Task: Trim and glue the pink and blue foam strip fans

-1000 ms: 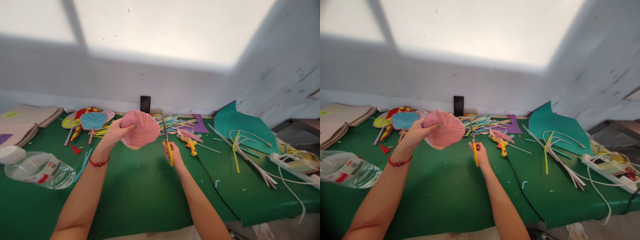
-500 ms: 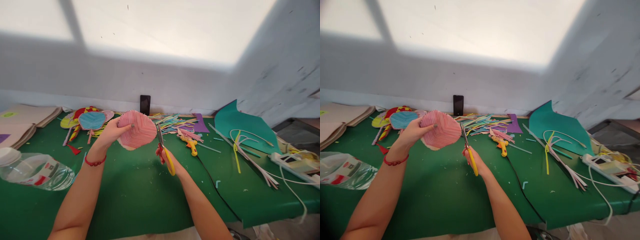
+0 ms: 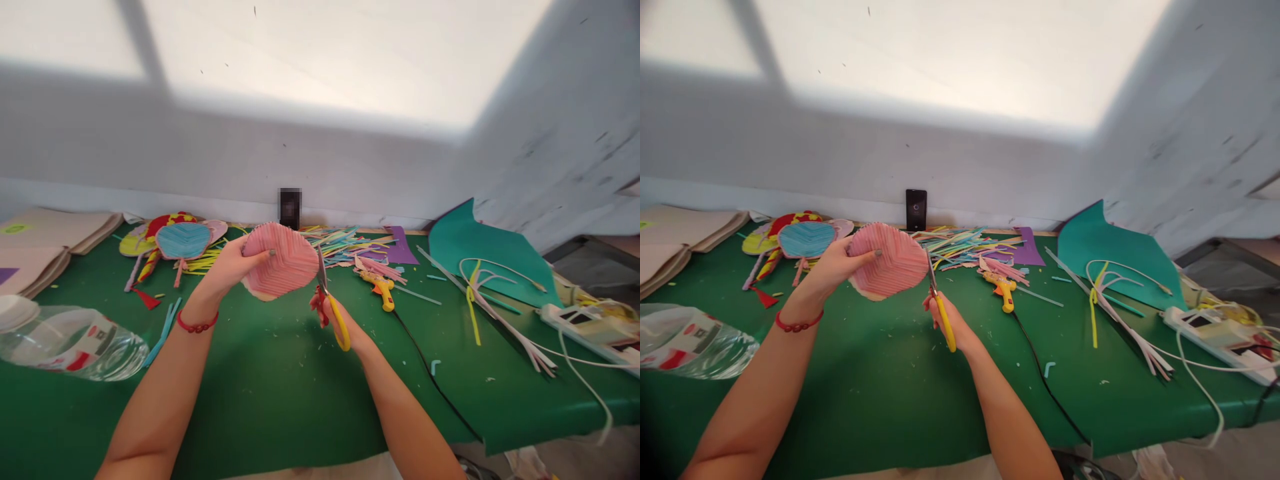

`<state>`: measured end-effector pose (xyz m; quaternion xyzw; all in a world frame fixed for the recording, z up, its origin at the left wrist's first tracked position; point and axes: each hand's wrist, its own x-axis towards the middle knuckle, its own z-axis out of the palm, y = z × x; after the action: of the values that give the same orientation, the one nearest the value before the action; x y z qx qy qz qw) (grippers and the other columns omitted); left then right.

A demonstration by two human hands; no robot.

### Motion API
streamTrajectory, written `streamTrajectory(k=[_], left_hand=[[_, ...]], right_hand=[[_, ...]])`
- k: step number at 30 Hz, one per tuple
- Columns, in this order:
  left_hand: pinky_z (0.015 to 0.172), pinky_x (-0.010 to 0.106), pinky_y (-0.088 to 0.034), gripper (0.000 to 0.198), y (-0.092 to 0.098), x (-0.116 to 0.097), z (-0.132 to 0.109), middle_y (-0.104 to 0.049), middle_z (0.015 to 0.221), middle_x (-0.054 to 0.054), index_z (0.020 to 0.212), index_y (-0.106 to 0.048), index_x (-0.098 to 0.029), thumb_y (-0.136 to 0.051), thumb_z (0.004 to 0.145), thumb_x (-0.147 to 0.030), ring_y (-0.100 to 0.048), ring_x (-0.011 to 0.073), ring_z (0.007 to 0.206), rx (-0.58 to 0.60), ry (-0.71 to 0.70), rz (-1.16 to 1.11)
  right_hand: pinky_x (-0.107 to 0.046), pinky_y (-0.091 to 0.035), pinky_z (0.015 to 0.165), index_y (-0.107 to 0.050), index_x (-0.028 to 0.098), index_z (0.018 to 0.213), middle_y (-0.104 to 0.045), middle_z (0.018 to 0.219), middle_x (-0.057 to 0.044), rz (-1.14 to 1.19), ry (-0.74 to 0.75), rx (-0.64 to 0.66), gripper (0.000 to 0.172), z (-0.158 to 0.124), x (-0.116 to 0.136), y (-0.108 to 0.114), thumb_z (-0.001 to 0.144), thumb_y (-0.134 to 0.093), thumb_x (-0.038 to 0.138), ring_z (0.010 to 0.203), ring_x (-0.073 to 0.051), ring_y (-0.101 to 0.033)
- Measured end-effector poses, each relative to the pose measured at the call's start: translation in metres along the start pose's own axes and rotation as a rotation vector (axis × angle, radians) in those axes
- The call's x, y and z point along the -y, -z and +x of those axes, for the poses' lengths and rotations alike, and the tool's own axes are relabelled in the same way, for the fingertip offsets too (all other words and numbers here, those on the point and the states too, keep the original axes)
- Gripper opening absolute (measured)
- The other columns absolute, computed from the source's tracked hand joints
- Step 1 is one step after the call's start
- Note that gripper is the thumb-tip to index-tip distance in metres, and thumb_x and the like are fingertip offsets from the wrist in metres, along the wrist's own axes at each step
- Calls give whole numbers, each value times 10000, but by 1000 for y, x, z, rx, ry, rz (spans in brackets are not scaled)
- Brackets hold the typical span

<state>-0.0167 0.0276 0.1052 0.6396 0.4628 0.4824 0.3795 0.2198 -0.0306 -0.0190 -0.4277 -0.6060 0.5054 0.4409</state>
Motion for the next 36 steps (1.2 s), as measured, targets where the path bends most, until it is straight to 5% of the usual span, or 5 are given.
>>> streamTrajectory(k=[12,20,36], left_hand=[[671,288,-514,341,-4,8,3,-724,897,53,937,-708,-170,-732,658,-364,-646,229,788,-43,2,22],[671,291,-519,349,-8,7,1,-727,897,56,935,-712,-164,-730,664,-383,-650,235,793,-49,-4,50],[770,344,-528,384,-8,3,0,-723,986,62,1000,-686,-162,-699,702,-405,-655,252,884,0,28,64]], right_hand=[[-238,-390,470,-513,199,884,-510,835,-5,-32,-4,-15,623,1,-3,1,766,-352,789,497,-73,-395],[-235,-350,421,-463,207,780,-385,581,62,-18,-44,-56,614,-1,10,-2,723,-383,813,431,-79,-350],[-209,-263,365,-427,210,725,-386,529,81,60,-180,-151,679,-4,30,-10,570,-463,870,380,-50,-306]])
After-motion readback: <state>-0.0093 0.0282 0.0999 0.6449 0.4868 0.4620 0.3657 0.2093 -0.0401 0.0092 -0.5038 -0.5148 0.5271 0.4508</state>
